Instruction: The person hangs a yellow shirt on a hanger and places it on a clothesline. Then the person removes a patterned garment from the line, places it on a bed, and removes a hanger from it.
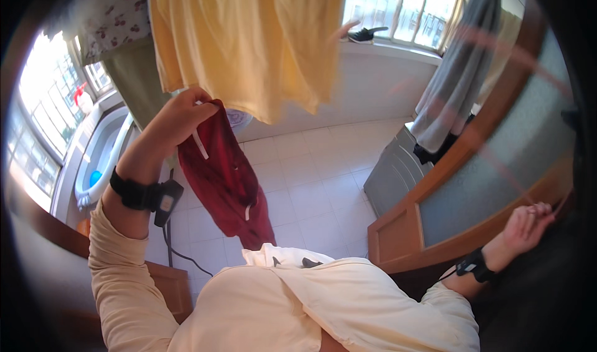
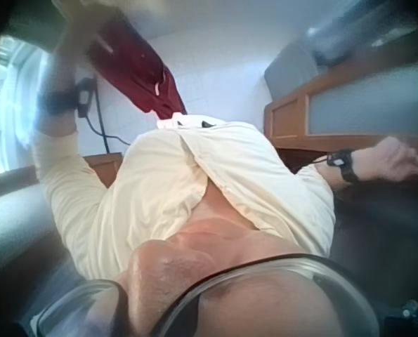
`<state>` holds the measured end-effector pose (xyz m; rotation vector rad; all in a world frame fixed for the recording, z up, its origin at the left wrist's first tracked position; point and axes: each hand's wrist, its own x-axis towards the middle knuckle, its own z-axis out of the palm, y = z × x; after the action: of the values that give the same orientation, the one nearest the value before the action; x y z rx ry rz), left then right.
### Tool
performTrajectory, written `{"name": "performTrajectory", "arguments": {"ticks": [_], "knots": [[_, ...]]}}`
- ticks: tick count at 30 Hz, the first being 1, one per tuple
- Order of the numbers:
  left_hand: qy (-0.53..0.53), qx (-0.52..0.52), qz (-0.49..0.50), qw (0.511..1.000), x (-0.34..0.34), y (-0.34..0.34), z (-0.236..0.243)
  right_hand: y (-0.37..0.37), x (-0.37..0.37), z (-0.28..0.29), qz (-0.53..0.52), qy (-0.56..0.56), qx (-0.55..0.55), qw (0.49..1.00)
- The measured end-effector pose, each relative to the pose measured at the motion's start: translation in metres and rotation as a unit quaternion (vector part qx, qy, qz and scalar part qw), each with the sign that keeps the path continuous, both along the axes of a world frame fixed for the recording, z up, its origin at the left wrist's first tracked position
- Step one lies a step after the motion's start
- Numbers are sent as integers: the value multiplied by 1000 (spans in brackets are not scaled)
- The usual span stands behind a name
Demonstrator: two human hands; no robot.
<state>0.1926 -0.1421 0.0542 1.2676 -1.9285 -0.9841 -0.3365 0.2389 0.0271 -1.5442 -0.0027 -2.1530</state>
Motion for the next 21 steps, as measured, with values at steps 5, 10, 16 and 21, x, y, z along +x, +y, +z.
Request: {"name": "performTrajectory", "arguments": {"ticks": [5,10,16,21], "knots": [[94,90,-61,990,-25,11,10,-39,85,-60,-109,-59,165,979],[-4,15,-104,994,-23,42,25,-77,154,-67,-219,-46,178,958],[32,-366,-182,912,-53,54,33,-132,196,-101,-53,-83,246,964],[4,-189,-243,952,-54,49,35,-161,184,-83,-76,-119,314,939]]}}
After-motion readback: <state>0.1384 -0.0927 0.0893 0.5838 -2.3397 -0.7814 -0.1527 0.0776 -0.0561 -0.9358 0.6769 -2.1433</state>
